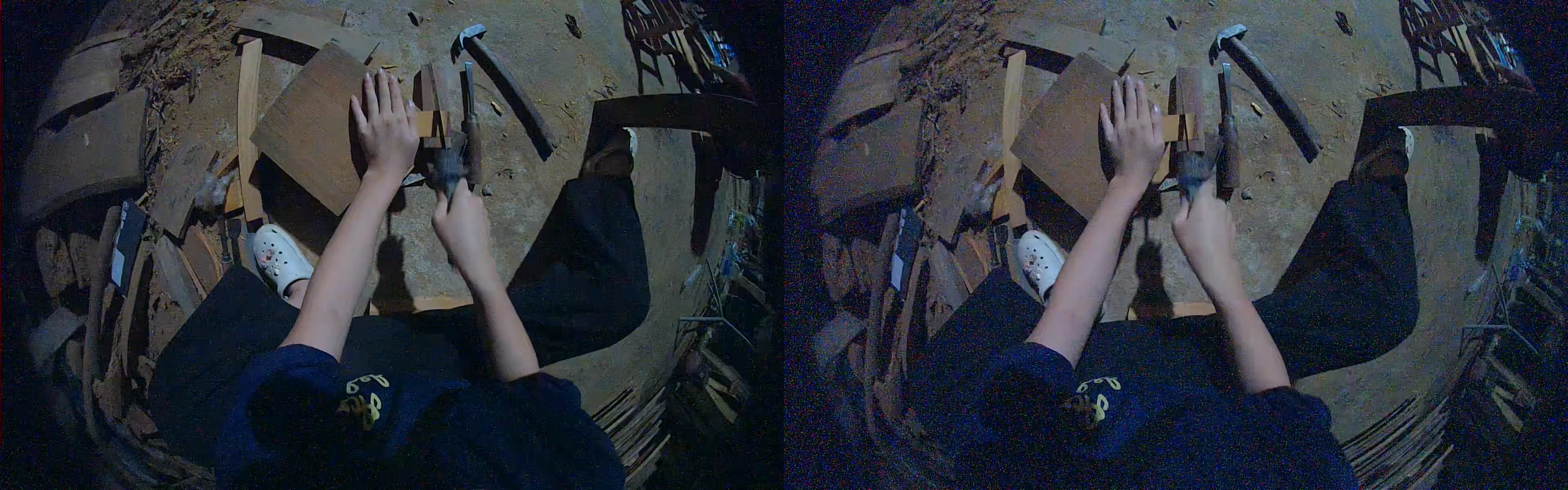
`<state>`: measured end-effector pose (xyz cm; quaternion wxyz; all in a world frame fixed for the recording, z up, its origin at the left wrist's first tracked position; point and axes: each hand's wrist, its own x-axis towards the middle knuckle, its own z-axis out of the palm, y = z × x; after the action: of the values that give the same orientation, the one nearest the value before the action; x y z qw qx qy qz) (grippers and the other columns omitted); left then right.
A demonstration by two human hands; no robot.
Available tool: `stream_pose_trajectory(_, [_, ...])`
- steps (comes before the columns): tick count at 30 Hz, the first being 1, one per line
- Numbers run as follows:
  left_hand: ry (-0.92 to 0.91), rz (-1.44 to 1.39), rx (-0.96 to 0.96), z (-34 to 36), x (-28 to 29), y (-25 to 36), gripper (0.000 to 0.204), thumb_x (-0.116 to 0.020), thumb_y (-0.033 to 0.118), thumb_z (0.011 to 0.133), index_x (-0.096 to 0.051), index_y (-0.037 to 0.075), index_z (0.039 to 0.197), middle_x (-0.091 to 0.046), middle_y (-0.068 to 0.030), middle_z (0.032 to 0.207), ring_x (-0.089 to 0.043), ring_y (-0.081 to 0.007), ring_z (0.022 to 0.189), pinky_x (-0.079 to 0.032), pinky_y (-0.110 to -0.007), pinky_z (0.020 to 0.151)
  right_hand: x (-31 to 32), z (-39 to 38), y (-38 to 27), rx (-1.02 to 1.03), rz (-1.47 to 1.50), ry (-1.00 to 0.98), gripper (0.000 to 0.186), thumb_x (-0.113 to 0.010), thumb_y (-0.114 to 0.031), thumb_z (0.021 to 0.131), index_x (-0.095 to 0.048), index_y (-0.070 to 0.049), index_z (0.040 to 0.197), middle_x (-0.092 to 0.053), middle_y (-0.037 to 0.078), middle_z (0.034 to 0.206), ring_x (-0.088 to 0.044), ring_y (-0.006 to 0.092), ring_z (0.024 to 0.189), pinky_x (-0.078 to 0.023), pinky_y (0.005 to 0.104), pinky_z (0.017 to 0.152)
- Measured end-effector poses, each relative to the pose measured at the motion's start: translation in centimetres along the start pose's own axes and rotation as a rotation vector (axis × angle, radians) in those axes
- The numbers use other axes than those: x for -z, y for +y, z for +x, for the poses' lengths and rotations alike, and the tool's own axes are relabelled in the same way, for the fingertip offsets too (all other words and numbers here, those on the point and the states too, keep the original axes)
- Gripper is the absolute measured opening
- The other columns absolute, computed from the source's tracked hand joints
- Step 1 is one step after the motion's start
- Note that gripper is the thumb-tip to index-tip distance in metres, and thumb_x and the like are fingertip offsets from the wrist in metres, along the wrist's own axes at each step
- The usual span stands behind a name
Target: Using a hammer to drive a chisel into wood to carve out a joint or shape the piece.
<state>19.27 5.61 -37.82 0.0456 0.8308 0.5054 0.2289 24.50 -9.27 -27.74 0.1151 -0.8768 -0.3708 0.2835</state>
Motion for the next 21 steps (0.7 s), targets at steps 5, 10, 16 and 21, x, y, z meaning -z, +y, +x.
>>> stream_pose_trajectory(5, [-0.028, 0.028, 0.005, -0.4, -0.1, -0.2, 0.054, -0.038, 0.030, 0.096, -0.037, 0.000, 0.142, -0.029, -0.0152, 0.152, -0.023, -0.0326, 0.141, -0.016, -0.054, 0.112, -0.9, -1.1, 0.1, 0.032, 0.020, 0.041, 0.023, -0.056, -0.017, 0.086, -0.053, 0.002, 0.098, -0.061, 0.031, 0.076, -0.061, 0.0480, 0.075, -0.048, 0.0555, 0.067])
stream_pose_trajectory(10, [-0.041, 0.022, 0.015, -0.2, 0.4, -0.1, 0.054, -0.038, 0.030, 0.096, -0.036, 0.001, 0.142, -0.028, -0.0145, 0.152, -0.022, -0.0316, 0.142, -0.015, -0.053, 0.113, 0.6, -5.0, 1.7, -0.007, 0.012, -0.065, 0.024, -0.055, -0.016, 0.086, -0.053, 0.002, 0.100, -0.061, 0.031, 0.075, -0.061, 0.0479, 0.076, -0.048, 0.0550, 0.067])
stream_pose_trajectory(16, [-0.015, 0.033, -0.004, -0.1, -0.1, 0.1, 0.053, -0.038, 0.029, 0.096, -0.037, 0.001, 0.142, -0.029, -0.0145, 0.152, -0.023, -0.0314, 0.142, -0.015, -0.054, 0.113, 0.0, 0.8, -0.5, 0.007, -0.013, -0.006, 0.027, -0.057, -0.015, 0.085, -0.051, 0.004, 0.102, -0.062, 0.032, 0.080, -0.062, 0.0475, 0.078, -0.049, 0.0564, 0.070])
stream_pose_trajectory(21, [-0.016, 0.016, 0.015, -0.3, -0.2, -0.3, 0.053, -0.038, 0.028, 0.096, -0.037, 0.001, 0.141, -0.029, -0.0146, 0.152, -0.023, -0.0311, 0.141, -0.015, -0.054, 0.113, 1.0, -4.9, 1.3, 0.019, -0.027, -0.058, 0.026, -0.058, -0.016, 0.084, -0.052, 0.005, 0.098, -0.062, 0.031, 0.080, -0.063, 0.0470, 0.078, -0.049, 0.0563, 0.069])
